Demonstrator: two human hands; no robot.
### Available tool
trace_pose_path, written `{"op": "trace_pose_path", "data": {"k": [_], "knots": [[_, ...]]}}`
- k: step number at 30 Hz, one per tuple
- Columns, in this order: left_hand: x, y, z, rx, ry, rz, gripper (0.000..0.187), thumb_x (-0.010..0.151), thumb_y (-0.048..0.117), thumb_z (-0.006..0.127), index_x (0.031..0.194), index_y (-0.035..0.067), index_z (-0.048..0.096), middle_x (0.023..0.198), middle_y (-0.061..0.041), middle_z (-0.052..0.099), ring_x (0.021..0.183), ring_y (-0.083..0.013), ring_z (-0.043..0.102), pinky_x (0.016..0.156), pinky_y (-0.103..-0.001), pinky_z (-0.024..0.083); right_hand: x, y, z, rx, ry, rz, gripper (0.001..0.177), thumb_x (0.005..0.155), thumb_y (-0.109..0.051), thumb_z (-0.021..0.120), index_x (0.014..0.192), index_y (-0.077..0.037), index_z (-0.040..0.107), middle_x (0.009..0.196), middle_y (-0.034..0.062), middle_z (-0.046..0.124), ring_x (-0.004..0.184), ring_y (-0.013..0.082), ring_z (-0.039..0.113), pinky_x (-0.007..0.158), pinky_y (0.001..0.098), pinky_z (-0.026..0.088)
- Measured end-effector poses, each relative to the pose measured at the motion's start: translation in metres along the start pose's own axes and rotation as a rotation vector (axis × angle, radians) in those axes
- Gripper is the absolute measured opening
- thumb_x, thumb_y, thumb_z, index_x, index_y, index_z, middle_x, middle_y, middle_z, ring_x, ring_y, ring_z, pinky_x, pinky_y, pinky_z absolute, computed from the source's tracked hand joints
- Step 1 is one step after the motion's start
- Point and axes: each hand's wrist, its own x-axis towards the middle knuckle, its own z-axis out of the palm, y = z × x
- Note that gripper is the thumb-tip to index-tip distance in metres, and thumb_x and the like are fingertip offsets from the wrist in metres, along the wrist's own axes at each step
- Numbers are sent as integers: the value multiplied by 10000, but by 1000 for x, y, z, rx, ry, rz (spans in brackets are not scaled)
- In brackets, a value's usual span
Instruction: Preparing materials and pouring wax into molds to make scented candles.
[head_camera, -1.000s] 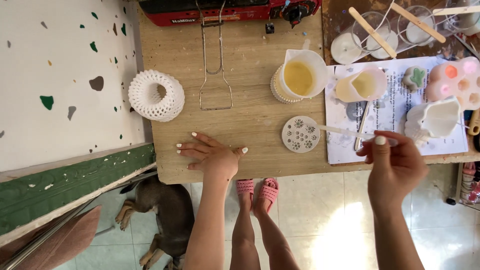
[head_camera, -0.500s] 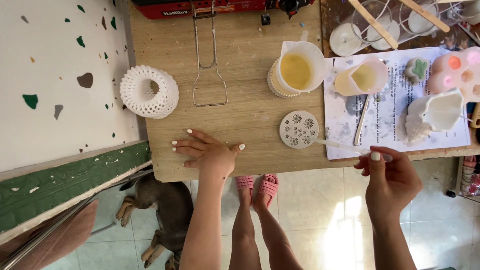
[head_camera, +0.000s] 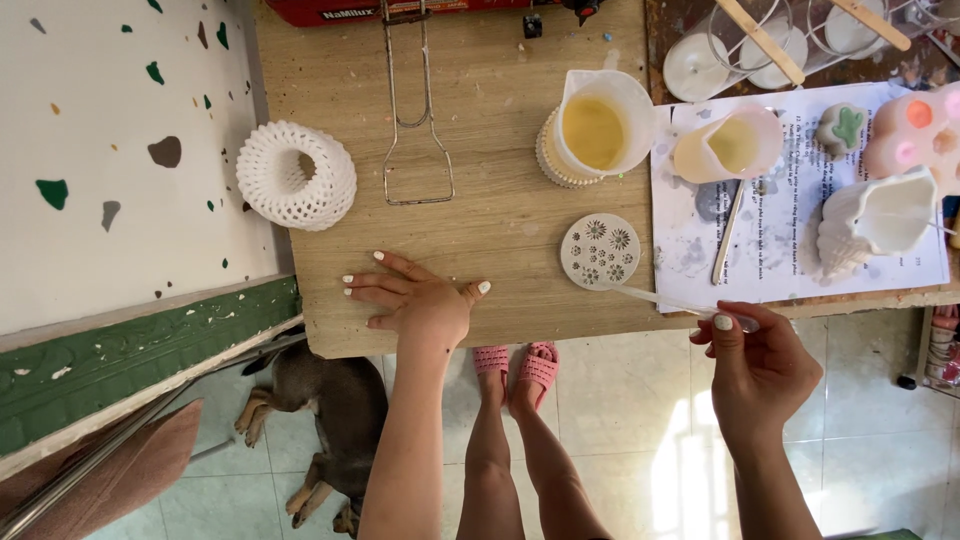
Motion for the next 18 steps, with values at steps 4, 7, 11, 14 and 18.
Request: {"op": "trace_pose_path", "data": {"k": [4, 7, 11, 14, 18], "knots": [[-2, 3, -4, 19, -46, -70, 1557, 757, 786, 714, 1464, -163, -298, 1465, -572, -229, 1417, -712, -170, 1141, -760, 220, 0, 0, 1, -19, -18, -19, 190, 1095, -119, 681, 1166, 56, 663, 954, 116, 723, 838, 157, 707, 718, 262, 559], [-3, 2, -5, 3, -41, -54, 1555, 765, 781, 714, 1457, -166, -307, 1460, -575, -235, 1409, -719, -173, 1138, -763, 213, 0, 0, 3, -21, -25, -21, 185, 1094, -111, 680, 1160, 60, 661, 950, 116, 723, 837, 158, 707, 718, 261, 559], [-5, 2, -7, -6, -52, -44, 1550, 772, 775, 714, 1457, -164, -312, 1458, -577, -238, 1403, -728, -174, 1135, -767, 212, 1, 2, 5, -34, -34, -41, 171, 1084, -91, 684, 1143, 68, 661, 941, 121, 725, 831, 161, 711, 716, 261, 566], [-7, 2, -5, 2, -19, -43, 1545, 766, 780, 707, 1456, -162, -305, 1468, -568, -229, 1420, -710, -165, 1143, -759, 219, 2, 1, 6, -25, -46, -37, 167, 1081, -86, 684, 1143, 68, 662, 934, 119, 724, 834, 161, 716, 720, 259, 571], [-5, 2, -6, 8, -37, -48, 1538, 774, 777, 702, 1459, -165, -302, 1468, -574, -222, 1413, -719, -154, 1138, -764, 218, 2, 2, 7, -35, -43, -34, 164, 1080, -81, 685, 1139, 70, 662, 936, 121, 724, 836, 163, 716, 717, 261, 571]]}}
